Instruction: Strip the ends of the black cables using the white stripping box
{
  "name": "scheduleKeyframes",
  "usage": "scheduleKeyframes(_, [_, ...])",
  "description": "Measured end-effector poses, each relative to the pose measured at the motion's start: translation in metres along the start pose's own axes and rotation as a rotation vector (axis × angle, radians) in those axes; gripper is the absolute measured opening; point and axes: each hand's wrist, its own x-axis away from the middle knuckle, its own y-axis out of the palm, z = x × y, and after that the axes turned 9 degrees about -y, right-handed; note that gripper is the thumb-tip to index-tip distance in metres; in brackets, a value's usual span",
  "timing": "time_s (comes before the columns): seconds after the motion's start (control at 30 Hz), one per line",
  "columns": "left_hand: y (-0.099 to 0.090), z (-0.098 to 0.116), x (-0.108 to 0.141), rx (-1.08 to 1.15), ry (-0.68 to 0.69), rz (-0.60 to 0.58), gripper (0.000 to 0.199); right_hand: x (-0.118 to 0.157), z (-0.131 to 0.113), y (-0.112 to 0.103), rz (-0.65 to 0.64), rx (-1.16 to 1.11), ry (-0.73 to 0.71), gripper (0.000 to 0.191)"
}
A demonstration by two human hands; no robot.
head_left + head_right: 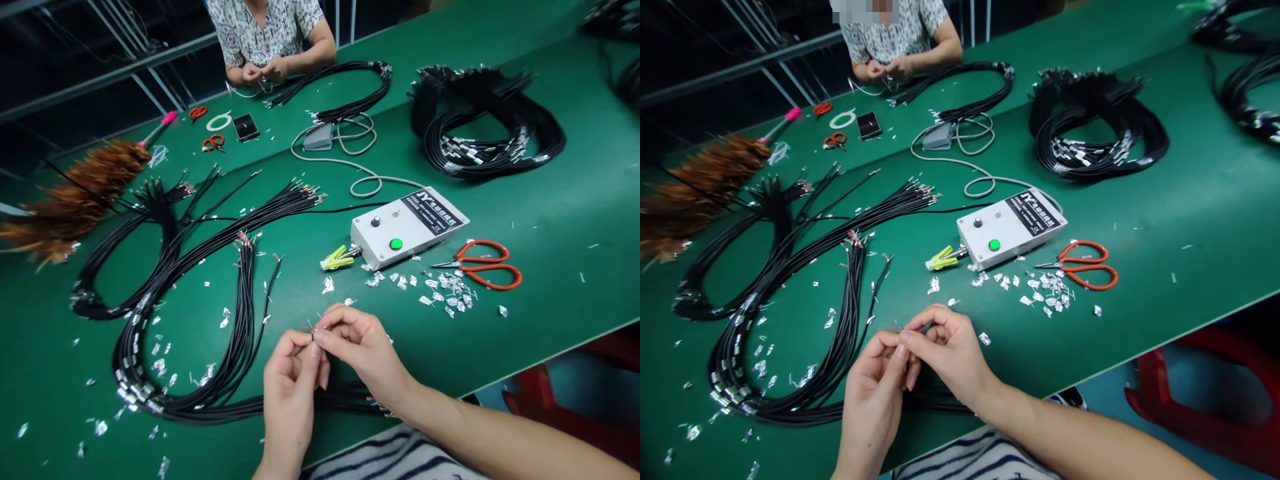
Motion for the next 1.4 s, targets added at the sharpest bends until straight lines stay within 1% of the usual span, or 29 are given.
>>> scheduleKeyframes(0.13, [-0.001,-0.002,0.0,0.008,0.0,-0.01,0.033,0.0,0.001,0.0,0.002,0.024,-0.024,0.031])
scheduleKeyframes(0.33, [0.001,0.001,0.001,0.031,0.005,-0.03,0.03,0.003,0.005,-0.001,0.014,-0.003,-0.025,0.023])
scheduleKeyframes(0.47, [-0.001,0.0,0.001,0.038,0.002,-0.035,0.028,0.004,0.007,0.001,0.0,-0.037,0.0,0.026])
scheduleKeyframes(0.57, [-0.002,0.001,0.002,0.028,0.0,-0.069,0.026,0.004,0.006,0.0,-0.034,-0.052,0.031,0.028])
scheduleKeyframes(0.63, [-0.002,0.003,0.003,0.018,0.018,-0.08,0.019,0.003,0.003,-0.001,-0.066,-0.04,0.021,0.028])
scheduleKeyframes(0.67, [-0.001,0.005,0.003,0.014,0.042,-0.074,0.016,0.002,0.001,-0.002,-0.082,-0.029,0.011,0.029])
scheduleKeyframes(0.77, [0.001,0.012,0.002,-0.027,0.151,-0.04,0.026,0.0,-0.005,-0.004,-0.112,-0.001,-0.017,0.03])
scheduleKeyframes(0.87, [0.003,0.019,0.0,-0.113,0.233,-0.047,0.016,-0.002,-0.01,-0.007,-0.13,0.009,-0.013,0.03])
scheduleKeyframes(0.93, [0.003,0.022,-0.002,-0.147,0.265,-0.054,0.01,-0.003,-0.012,-0.009,-0.147,0.007,0.01,0.03])
scheduleKeyframes(1.03, [0.004,0.026,-0.002,-0.168,0.289,-0.033,0.007,-0.003,-0.012,-0.012,-0.176,0.015,0.049,0.029])
scheduleKeyframes(1.1, [0.003,0.029,-0.001,-0.221,0.293,-0.001,0.007,-0.001,-0.011,-0.013,-0.18,0.068,0.036,0.025])
scheduleKeyframes(1.13, [0.002,0.031,-0.001,-0.27,0.309,0.016,0.008,-0.001,-0.011,-0.014,-0.177,0.116,0.007,0.022])
scheduleKeyframes(1.2, [0.001,0.034,0.0,-0.422,0.398,0.053,0.01,0.001,-0.011,-0.016,-0.164,0.245,-0.087,0.018])
scheduleKeyframes(1.3, [-0.002,0.038,0.0,-0.699,0.643,0.059,0.015,0.004,-0.013,-0.017,-0.163,0.433,-0.213,0.016])
scheduleKeyframes(1.37, [-0.004,0.04,-0.001,-0.812,0.767,0.028,0.018,0.005,-0.014,-0.018,-0.171,0.492,-0.235,0.015])
scheduleKeyframes(1.4, [-0.004,0.039,-0.002,-0.827,0.788,0.014,0.019,0.006,-0.015,-0.018,-0.173,0.494,-0.228,0.015])
